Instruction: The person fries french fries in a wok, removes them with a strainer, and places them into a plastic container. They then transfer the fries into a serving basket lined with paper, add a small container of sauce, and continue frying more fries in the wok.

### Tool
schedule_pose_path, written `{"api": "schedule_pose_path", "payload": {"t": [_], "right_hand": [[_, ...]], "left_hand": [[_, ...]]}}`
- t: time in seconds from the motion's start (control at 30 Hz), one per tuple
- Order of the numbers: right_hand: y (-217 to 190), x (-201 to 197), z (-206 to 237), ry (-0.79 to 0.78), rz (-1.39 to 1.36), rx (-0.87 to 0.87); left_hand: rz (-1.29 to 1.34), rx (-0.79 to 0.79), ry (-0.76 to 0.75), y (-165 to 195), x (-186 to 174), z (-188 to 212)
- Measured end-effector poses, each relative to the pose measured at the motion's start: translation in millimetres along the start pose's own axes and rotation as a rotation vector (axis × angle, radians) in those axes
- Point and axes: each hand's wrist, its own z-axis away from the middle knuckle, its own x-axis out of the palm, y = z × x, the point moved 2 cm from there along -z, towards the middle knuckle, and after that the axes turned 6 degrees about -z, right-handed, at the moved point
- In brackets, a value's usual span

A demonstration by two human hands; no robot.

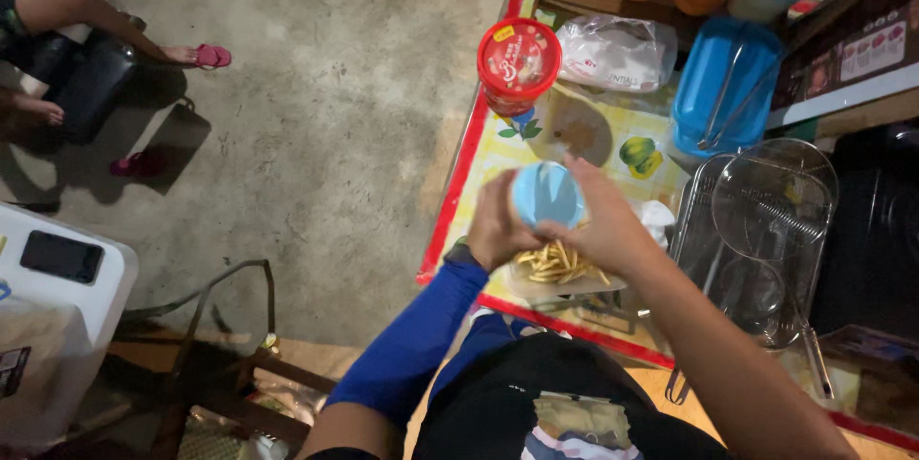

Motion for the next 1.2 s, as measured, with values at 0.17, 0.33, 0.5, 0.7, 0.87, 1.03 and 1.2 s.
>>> {"api": "schedule_pose_path", "payload": {"t": [0.17, 0.33, 0.5, 0.7, 0.87, 1.03, 1.2], "right_hand": [[-49.0, -11.1, 9.4, -0.026, 0.085, 0.047], [-37.0, -23.2, 18.7, -0.047, 0.03, -0.023], [-26.9, -36.1, 24.4, -0.071, 0.071, -0.056], [-20.7, -55.5, 36.8, -0.18, 0.04, -0.274], [20.0, -71.6, 35.7, -0.102, -0.908, 0.035], [68.0, -41.6, 40.8, -0.09, -1.243, 0.269], [101.0, -34.7, 47.0, -0.051, -0.925, 0.332]], "left_hand": [[0.073, -0.005, -0.138, 34.6, -3.6, -4.8], [0.106, 0.013, -0.174, 46.5, -3.4, -14.3], [0.133, -0.017, -0.247, 47.9, 8.7, -19.1], [0.649, -0.141, -0.532, 52.2, 7.7, -21.8], [0.676, -0.055, -0.501, 69.5, -11.4, -31.0], [0.419, 0.181, -0.547, 82.4, -21.8, -31.7], [0.356, 0.065, -0.622, 77.6, -15.0, -24.0]]}}
